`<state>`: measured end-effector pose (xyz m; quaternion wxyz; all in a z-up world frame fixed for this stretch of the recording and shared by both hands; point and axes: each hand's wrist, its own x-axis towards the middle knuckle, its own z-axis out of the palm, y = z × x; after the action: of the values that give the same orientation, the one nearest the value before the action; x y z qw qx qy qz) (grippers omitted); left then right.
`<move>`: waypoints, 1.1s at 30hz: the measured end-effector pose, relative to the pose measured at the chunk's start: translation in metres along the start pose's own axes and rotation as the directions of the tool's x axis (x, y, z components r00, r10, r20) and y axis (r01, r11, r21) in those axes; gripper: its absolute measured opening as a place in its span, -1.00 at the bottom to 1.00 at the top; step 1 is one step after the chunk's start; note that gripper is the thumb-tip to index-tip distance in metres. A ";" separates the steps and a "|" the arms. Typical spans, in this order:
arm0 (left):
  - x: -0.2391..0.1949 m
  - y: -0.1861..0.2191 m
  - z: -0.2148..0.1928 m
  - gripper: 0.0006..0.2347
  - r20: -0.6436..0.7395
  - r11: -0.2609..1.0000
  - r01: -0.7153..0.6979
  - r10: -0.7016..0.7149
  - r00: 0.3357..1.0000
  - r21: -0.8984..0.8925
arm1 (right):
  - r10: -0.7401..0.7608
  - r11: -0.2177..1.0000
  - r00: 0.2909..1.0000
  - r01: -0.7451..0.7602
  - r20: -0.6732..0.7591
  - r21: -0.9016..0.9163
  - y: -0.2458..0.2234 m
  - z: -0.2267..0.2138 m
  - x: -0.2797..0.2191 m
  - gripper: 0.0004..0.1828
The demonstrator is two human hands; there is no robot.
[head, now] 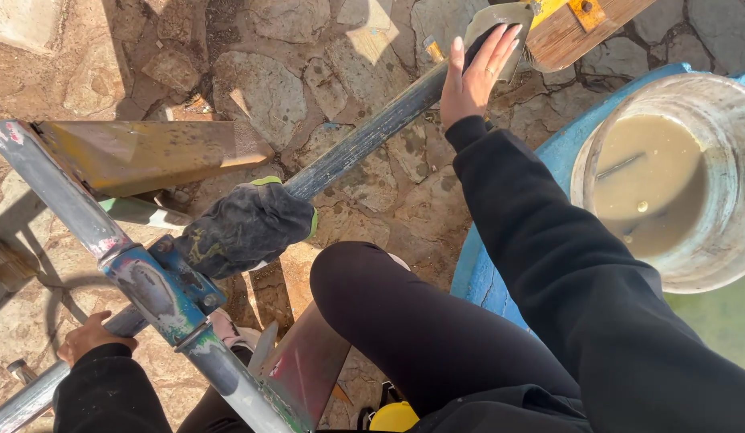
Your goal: Wet sanding a metal pole manually with sandpaper to smooth the surface
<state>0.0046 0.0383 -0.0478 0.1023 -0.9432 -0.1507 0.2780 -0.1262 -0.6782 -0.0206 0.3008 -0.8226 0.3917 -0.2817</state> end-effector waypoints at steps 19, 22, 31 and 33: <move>-0.014 0.011 -0.017 -0.32 0.042 1.000 0.017 -0.018 0.999 0.015 | -0.315 0.865 0.867 0.430 0.386 -0.260 0.015 -0.033 -0.006 0.02; -0.018 0.010 -0.019 -0.32 0.052 0.999 0.028 -0.028 0.998 -0.014 | -0.126 0.921 0.964 0.201 0.234 -0.333 0.028 -0.034 0.021 0.09; -0.025 0.014 -0.025 -0.32 0.046 0.998 0.024 -0.022 0.999 -0.055 | -0.176 0.865 0.905 0.330 0.388 -0.378 0.020 -0.036 0.028 0.00; -0.026 0.015 -0.026 -0.33 0.053 0.997 0.025 -0.021 0.998 -0.073 | -0.050 0.907 0.976 0.133 0.211 -0.399 0.001 -0.042 0.045 -0.05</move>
<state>0.0017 0.0128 -0.0181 0.0669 -0.9369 -0.1741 0.2958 -0.1319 -0.7267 0.0164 0.1446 -0.9086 0.3715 -0.1245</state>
